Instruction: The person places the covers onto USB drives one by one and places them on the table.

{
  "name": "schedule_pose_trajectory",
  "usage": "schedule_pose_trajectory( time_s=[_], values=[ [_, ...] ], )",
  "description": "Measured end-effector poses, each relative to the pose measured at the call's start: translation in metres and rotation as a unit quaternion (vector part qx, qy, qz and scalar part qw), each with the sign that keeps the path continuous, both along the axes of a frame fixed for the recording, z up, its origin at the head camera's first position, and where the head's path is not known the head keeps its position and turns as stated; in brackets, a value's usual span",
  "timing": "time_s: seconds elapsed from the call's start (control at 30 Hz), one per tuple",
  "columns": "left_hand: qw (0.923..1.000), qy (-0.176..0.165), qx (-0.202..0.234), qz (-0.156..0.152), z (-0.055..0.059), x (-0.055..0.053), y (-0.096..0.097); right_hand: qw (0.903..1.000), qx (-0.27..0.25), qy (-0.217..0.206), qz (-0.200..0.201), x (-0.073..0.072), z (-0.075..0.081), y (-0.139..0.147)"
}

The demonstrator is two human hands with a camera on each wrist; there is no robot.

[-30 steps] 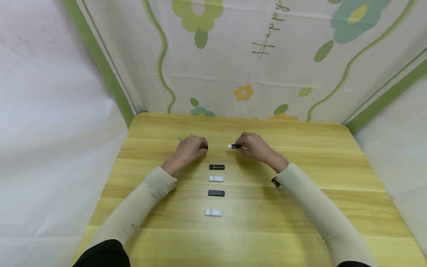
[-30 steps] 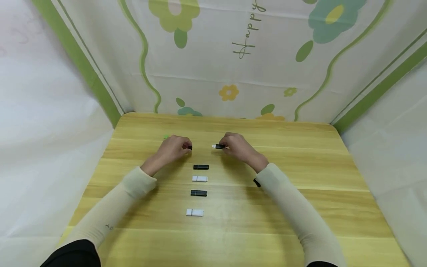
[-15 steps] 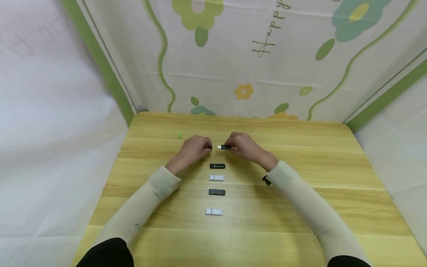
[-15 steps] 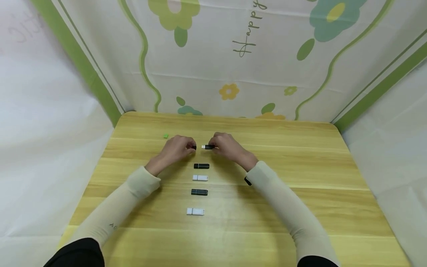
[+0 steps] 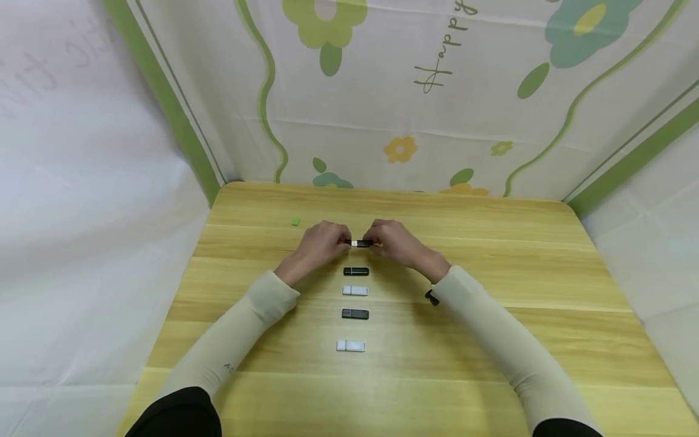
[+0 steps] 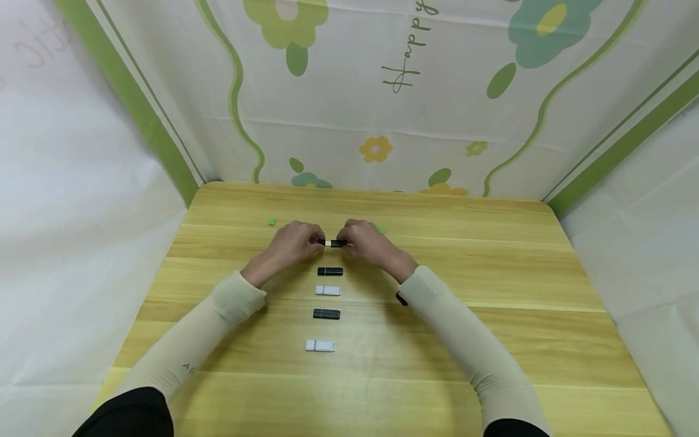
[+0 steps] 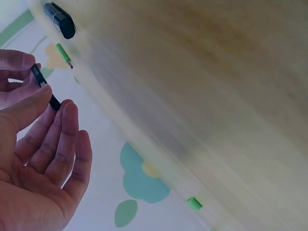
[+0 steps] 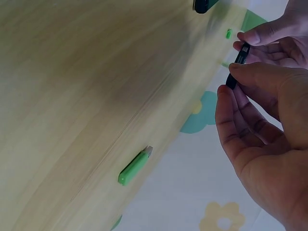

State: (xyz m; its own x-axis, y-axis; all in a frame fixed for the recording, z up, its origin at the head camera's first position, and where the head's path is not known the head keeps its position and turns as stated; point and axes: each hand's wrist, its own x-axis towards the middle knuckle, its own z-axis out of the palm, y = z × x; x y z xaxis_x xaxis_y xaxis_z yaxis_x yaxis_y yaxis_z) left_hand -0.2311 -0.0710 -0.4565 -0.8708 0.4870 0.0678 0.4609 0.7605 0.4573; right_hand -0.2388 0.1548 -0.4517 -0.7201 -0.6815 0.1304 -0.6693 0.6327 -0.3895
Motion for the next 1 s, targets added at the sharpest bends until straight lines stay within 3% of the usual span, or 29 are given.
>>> schedule_pose_trajectory(
  time_s=[0.63,1.0],
  values=[
    [0.9999,0.001,0.007,-0.008,-0.0023,0.0004,0.0055,0.9999,-0.004,-0.010,0.006,0.0037,0.0012,-0.0027],
    [0.9996,0.019,-0.006,-0.019,-0.0021,0.0004,0.0090,0.9998,-0.007,-0.016,0.008,0.0038,0.0009,-0.0031]
  ],
)
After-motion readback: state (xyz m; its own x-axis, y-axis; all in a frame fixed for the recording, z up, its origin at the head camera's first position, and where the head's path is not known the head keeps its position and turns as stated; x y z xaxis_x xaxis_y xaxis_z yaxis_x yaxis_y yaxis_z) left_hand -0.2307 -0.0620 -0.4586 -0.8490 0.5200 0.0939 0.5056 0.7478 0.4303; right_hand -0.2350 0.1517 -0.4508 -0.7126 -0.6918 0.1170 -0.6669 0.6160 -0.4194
